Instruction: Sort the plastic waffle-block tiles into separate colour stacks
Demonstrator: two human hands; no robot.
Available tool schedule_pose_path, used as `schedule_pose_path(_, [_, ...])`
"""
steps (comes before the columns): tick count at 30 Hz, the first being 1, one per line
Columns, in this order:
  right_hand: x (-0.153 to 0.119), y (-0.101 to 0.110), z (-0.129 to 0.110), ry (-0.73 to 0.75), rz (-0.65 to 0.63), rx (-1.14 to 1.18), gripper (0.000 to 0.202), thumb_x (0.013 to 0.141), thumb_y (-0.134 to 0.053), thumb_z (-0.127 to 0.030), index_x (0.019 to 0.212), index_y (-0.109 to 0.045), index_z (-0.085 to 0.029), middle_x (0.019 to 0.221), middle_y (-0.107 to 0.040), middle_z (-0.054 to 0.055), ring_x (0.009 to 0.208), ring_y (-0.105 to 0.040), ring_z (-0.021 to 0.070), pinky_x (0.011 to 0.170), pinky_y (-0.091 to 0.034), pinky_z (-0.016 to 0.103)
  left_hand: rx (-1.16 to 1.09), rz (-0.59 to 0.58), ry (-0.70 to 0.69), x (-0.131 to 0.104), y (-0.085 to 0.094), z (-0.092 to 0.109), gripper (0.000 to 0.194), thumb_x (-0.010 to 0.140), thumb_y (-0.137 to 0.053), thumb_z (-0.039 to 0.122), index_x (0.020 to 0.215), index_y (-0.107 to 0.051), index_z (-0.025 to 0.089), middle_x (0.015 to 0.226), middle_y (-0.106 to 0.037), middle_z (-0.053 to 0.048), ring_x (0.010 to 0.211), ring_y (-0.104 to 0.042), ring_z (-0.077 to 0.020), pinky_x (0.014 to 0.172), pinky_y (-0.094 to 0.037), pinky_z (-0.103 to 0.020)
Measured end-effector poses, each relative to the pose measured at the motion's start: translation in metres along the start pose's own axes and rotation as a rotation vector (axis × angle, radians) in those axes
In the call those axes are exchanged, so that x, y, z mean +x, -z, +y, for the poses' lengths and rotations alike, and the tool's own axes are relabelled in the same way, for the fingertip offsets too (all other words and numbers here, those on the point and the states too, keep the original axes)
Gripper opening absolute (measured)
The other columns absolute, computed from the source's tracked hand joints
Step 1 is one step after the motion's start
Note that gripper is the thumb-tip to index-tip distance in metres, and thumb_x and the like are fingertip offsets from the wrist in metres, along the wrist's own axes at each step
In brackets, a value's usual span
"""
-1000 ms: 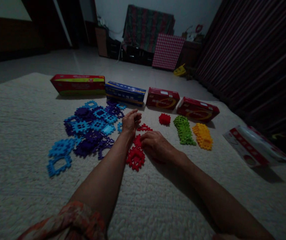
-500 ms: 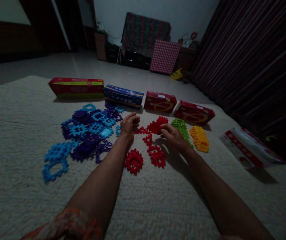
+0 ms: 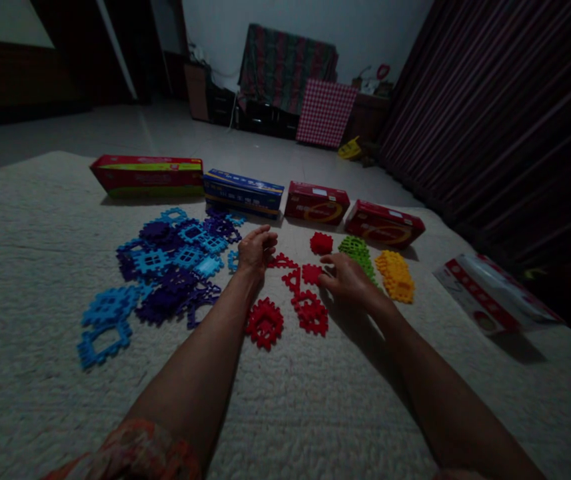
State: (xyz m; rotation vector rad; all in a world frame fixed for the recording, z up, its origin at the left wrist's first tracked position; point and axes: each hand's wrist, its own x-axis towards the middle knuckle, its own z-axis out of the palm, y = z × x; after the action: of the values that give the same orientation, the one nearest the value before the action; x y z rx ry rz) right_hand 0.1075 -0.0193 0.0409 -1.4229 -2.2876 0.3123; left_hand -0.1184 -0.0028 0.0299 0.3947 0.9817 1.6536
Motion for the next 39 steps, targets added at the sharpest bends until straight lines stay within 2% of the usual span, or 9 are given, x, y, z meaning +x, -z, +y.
schedule_pose_path(3, [-0.002,0.0,-0.005,0.129,-0.106,-0.019,0.017,0.078,-0.062,-0.019,0.095,-0.065,-0.02,0.098,-0.068,0.007,0.085,-0.06,0.02,0.078,-0.047,0.031,0.012,-0.008,-0.009,0.0,0.001,0.0,0.035,0.057,-0.069,0.016,0.092,-0.066,0.017,0.069,-0.068,0.001,0.058,-0.061,-0.009,0.055,-0.043,-0.019])
schedule_pose_path(7, [-0.005,0.002,-0.008,0.155,-0.173,-0.007,0.01,0.081,-0.061,-0.019,0.09,-0.064,-0.021,0.09,-0.064,0.003,0.08,-0.056,0.0177,0.075,-0.044,0.03,0.01,-0.002,-0.006,0.001,0.001,-0.001,0.034,0.056,-0.068,0.016,0.09,-0.067,0.016,0.068,-0.068,0.001,0.058,-0.061,-0.0093,0.054,-0.043,-0.019])
schedule_pose_path(12, [-0.001,0.008,-0.006,0.173,-0.076,0.032,0.015,0.086,-0.06,-0.026,0.099,-0.065,-0.022,0.102,-0.067,0.007,0.091,-0.059,0.0213,0.084,-0.046,0.034,0.0,-0.001,0.003,0.0,0.0,-0.001,0.032,0.056,-0.068,0.016,0.088,-0.066,0.016,0.067,-0.068,0.001,0.056,-0.06,-0.009,0.052,-0.042,-0.018])
schedule_pose_path(18, [0.033,0.012,0.01,0.133,0.109,-0.129,0.025,0.086,-0.059,-0.024,0.109,-0.065,-0.018,0.117,-0.068,0.014,0.109,-0.06,0.0301,0.096,-0.045,0.044,0.008,-0.005,0.0,0.0,-0.001,-0.001,0.031,0.057,-0.067,0.016,0.088,-0.066,0.016,0.067,-0.068,0.001,0.057,-0.06,-0.0091,0.053,-0.043,-0.019])
schedule_pose_path(22, [0.053,0.01,0.022,0.078,0.124,-0.209,0.026,0.088,-0.055,-0.026,0.111,-0.066,-0.019,0.122,-0.068,0.015,0.113,-0.059,0.0321,0.094,-0.045,0.045,0.008,-0.011,-0.003,0.002,0.001,-0.002,0.032,0.056,-0.069,0.017,0.088,-0.066,0.017,0.068,-0.068,0.001,0.056,-0.06,-0.0091,0.053,-0.042,-0.019])
schedule_pose_path(27, [0.062,0.004,0.031,0.035,0.09,-0.237,0.029,0.089,-0.054,-0.027,0.114,-0.066,-0.019,0.125,-0.068,0.015,0.115,-0.059,0.0329,0.092,-0.045,0.046,0.026,-0.012,-0.005,0.0,0.0,-0.001,0.033,0.056,-0.07,0.018,0.089,-0.066,0.017,0.068,-0.068,0.0,0.057,-0.061,-0.0092,0.054,-0.042,-0.019])
schedule_pose_path(32, [0.054,0.005,0.034,0.074,0.201,-0.216,0.037,0.086,-0.059,-0.027,0.121,-0.064,-0.018,0.142,-0.057,0.019,0.129,-0.051,0.0356,0.101,-0.041,0.054,0.026,-0.013,-0.008,0.0,0.0,-0.001,0.035,0.056,-0.07,0.018,0.091,-0.066,0.017,0.068,-0.068,0.0,0.057,-0.061,-0.0096,0.054,-0.042,-0.019])
schedule_pose_path(35, [0.038,0.01,0.027,0.146,0.221,-0.151,0.032,0.085,-0.058,-0.022,0.115,-0.067,-0.018,0.131,-0.064,0.017,0.122,-0.057,0.0329,0.101,-0.043,0.051,0.02,-0.021,-0.008,0.001,0.0,-0.001,0.034,0.056,-0.069,0.018,0.09,-0.066,0.017,0.068,-0.068,0.001,0.057,-0.06,-0.0092,0.054,-0.043,-0.019])
schedule_pose_path(39, [0.009,0.009,0.006,0.237,0.157,0.005,0.024,0.085,-0.055,-0.019,0.103,-0.07,-0.019,0.107,-0.071,0.013,0.102,-0.064,0.0275,0.094,-0.048,0.044,0.028,-0.013,-0.002,0.001,0.0,-0.001,0.034,0.057,-0.069,0.017,0.09,-0.066,0.017,0.07,-0.068,0.0,0.058,-0.06,-0.009,0.055,-0.042,-0.019])
